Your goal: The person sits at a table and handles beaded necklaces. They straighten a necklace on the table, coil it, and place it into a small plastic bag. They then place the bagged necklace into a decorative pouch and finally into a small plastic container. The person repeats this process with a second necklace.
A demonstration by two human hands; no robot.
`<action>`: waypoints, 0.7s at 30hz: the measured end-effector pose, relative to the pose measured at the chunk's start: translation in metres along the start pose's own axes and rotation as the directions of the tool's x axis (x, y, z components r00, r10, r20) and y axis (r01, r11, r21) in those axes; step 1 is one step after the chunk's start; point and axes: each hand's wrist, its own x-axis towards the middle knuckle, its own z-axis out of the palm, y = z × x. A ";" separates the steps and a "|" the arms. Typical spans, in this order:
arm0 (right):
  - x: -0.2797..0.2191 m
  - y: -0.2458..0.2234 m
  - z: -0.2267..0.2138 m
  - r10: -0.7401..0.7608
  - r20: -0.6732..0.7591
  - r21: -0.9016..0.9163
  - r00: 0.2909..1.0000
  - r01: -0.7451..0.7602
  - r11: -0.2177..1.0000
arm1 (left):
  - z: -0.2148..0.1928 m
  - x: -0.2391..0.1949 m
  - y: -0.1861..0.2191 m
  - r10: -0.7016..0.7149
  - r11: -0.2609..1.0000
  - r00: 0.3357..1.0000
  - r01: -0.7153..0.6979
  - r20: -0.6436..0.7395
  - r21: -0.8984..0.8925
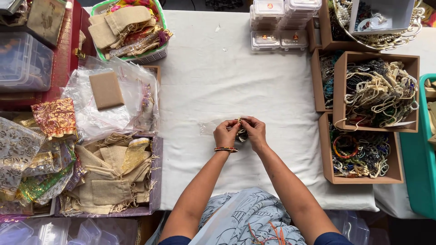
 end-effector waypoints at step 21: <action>-0.022 -0.011 -0.033 0.126 -0.037 0.188 0.991 -0.117 0.975 | -0.001 0.030 0.010 0.406 0.654 0.910 -0.353 0.084 0.669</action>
